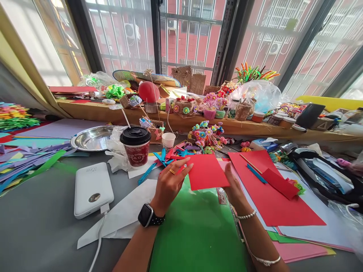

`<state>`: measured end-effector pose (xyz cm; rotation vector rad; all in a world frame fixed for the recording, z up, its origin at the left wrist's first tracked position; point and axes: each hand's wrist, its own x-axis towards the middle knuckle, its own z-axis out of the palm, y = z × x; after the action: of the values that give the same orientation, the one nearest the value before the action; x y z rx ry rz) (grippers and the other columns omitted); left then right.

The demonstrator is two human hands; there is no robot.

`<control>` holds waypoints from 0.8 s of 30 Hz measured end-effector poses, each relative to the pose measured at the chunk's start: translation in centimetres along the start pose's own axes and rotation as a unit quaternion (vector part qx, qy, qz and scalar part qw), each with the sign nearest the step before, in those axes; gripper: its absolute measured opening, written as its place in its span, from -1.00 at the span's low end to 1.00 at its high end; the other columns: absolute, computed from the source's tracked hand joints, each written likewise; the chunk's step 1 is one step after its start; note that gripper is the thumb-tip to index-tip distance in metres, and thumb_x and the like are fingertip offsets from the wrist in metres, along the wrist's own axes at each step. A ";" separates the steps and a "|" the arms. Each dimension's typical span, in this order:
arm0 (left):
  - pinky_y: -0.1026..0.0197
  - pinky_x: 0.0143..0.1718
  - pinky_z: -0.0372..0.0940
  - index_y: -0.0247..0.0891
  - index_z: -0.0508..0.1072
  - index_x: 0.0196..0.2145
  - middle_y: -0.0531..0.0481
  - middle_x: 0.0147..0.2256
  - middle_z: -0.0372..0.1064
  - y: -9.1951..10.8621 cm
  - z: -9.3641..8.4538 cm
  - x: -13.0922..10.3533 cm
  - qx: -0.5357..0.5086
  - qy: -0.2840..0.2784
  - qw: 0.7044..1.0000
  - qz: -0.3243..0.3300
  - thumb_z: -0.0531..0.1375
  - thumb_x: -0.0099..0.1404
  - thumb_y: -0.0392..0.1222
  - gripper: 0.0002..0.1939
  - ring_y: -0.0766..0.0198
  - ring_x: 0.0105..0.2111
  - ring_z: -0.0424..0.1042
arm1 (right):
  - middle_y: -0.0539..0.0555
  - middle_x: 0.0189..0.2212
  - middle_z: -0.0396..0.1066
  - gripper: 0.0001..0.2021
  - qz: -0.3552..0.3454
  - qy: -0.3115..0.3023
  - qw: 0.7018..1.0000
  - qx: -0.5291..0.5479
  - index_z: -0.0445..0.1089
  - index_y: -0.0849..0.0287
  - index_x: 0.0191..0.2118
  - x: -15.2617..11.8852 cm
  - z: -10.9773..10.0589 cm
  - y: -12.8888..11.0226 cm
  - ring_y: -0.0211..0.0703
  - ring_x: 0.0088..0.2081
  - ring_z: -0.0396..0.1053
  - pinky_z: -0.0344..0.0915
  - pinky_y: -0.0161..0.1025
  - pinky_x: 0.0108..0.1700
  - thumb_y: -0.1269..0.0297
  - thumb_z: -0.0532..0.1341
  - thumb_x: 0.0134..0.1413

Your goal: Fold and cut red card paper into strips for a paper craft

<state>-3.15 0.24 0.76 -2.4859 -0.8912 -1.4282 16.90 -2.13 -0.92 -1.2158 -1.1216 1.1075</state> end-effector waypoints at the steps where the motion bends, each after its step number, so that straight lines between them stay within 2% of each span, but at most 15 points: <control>1: 0.16 -0.12 0.20 -0.12 0.34 -0.15 -0.06 -0.10 0.28 0.1 0.1 0.0 -0.006 -0.008 1.000 0.008 -0.04 0.19 -0.40 -0.67 0.26 -0.11 0.25 | 0.15 -0.41 0.44 -0.28 0.024 -0.021 0.999 0.042 0.39 0.23 -0.32 -0.2 0.1 -0.3 -0.09 -0.35 0.40 0.30 -0.27 -0.40 -0.27 -0.25 -0.13; 2: 0.16 -0.10 0.19 -0.12 0.35 -0.16 -0.05 -0.10 0.27 0.2 0.1 0.0 -0.014 -0.014 1.000 0.010 -0.04 0.19 -0.41 -0.66 0.26 -0.10 0.24 | 0.15 -0.40 0.45 -0.29 0.040 -0.032 0.996 0.070 0.39 0.23 -0.30 -0.3 0.2 -0.6 -0.09 -0.35 0.40 0.31 -0.26 -0.41 -0.27 -0.23 -0.14; 4: 0.15 -0.09 0.18 -0.11 0.36 -0.17 -0.04 -0.09 0.27 0.4 0.4 0.1 -0.037 -0.019 0.999 -0.013 -0.05 0.20 -0.40 -0.66 0.26 -0.08 0.23 | 0.12 -0.39 0.45 -0.45 0.050 -0.037 0.993 0.100 0.38 0.21 -0.29 -0.6 0.4 -0.9 -0.06 -0.36 0.40 0.32 -0.24 -0.41 -0.19 -0.02 -0.15; 6: 0.14 -0.07 0.18 -0.12 0.35 -0.15 -0.04 -0.09 0.27 0.6 0.8 0.2 -0.073 0.002 0.994 -0.080 -0.04 0.21 -0.35 -0.69 0.24 -0.08 0.23 | 0.07 -0.37 0.46 -0.62 0.036 -0.026 0.992 0.115 0.37 0.18 -0.29 -0.7 0.6 -1.1 -0.05 -0.36 0.40 0.33 -0.22 -0.40 0.02 0.19 -0.21; 8: 0.16 -0.11 0.21 -0.16 0.33 -0.13 -0.05 -0.14 0.32 0.8 1.3 0.3 -0.144 0.015 0.972 -0.186 -0.02 0.20 -0.26 -0.72 0.23 -0.13 0.28 | 0.05 -0.35 0.45 -0.68 0.017 -0.006 0.992 0.123 0.37 0.18 -0.29 -0.8 0.7 -1.1 -0.06 -0.36 0.40 0.34 -0.20 -0.38 0.13 0.25 -0.24; 10: 0.21 -0.23 0.30 -0.22 0.35 -0.16 -0.04 -0.26 0.38 0.9 1.7 0.3 -0.234 0.002 0.926 -0.297 0.02 0.18 -0.15 -0.72 0.23 -0.25 0.36 | 0.06 -0.34 0.45 -0.69 0.000 0.025 0.992 0.124 0.37 0.19 -0.29 -0.8 0.8 -1.0 -0.06 -0.35 0.40 0.34 -0.20 -0.39 0.15 0.24 -0.22; 12: 0.24 -0.38 0.34 -0.26 0.37 -0.20 -0.01 -0.41 0.41 1.0 2.0 0.4 -0.326 -0.030 0.864 -0.383 0.07 0.12 -0.07 -0.68 0.25 -0.39 0.40 | 0.07 -0.34 0.45 -0.69 -0.011 0.052 0.991 0.121 0.36 0.21 -0.27 -0.7 0.9 -0.9 -0.06 -0.36 0.40 0.35 -0.20 -0.41 0.16 0.22 -0.20; 15: 0.24 -0.45 0.36 -0.31 0.34 -0.20 0.05 -0.53 0.38 1.2 2.2 0.6 -0.436 -0.064 0.769 -0.464 0.19 -0.01 -0.07 -0.59 0.28 -0.51 0.41 | 0.09 -0.34 0.45 -0.68 -0.024 0.076 0.990 0.116 0.35 0.22 -0.27 -0.7 1.1 -0.7 -0.05 -0.36 0.40 0.36 -0.19 -0.42 0.16 0.21 -0.18; 17: 0.25 -0.45 0.36 -0.35 0.35 -0.26 0.04 -0.56 0.39 1.3 2.2 0.8 -0.480 -0.086 0.716 -0.500 0.25 -0.07 -0.11 -0.60 0.28 -0.53 0.42 | 0.09 -0.33 0.44 -0.71 -0.045 0.089 0.989 0.111 0.35 0.22 -0.28 -0.7 1.2 -0.6 -0.05 -0.35 0.40 0.36 -0.18 -0.40 0.17 0.21 -0.18; 20: 0.29 -0.47 0.35 -0.37 0.38 -0.43 0.02 -0.59 0.39 1.3 2.2 0.9 -0.501 -0.109 0.675 -0.530 0.27 -0.10 -0.14 -0.72 0.29 -0.56 0.42 | 0.08 -0.31 0.43 -0.75 -0.080 0.094 0.988 0.098 0.34 0.21 -0.30 -0.7 1.3 -0.6 -0.07 -0.33 0.39 0.36 -0.19 -0.36 0.20 0.21 -0.17; 24: 0.32 -0.51 0.32 -0.36 0.39 -0.52 -0.01 -0.61 0.40 0.8 2.4 0.6 -0.495 -0.104 0.668 -0.547 0.27 -0.12 -0.11 -0.74 0.33 -0.59 0.40 | 0.07 -0.32 0.44 -0.69 -0.098 0.067 0.992 0.043 0.34 0.19 -0.21 -0.7 1.1 -0.6 -0.06 -0.30 0.38 0.37 -0.17 -0.35 0.21 0.19 -0.15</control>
<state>-0.73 0.81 0.08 -2.8490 -2.5381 -2.5016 15.77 -2.77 -0.28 -1.0727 -1.0554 0.9033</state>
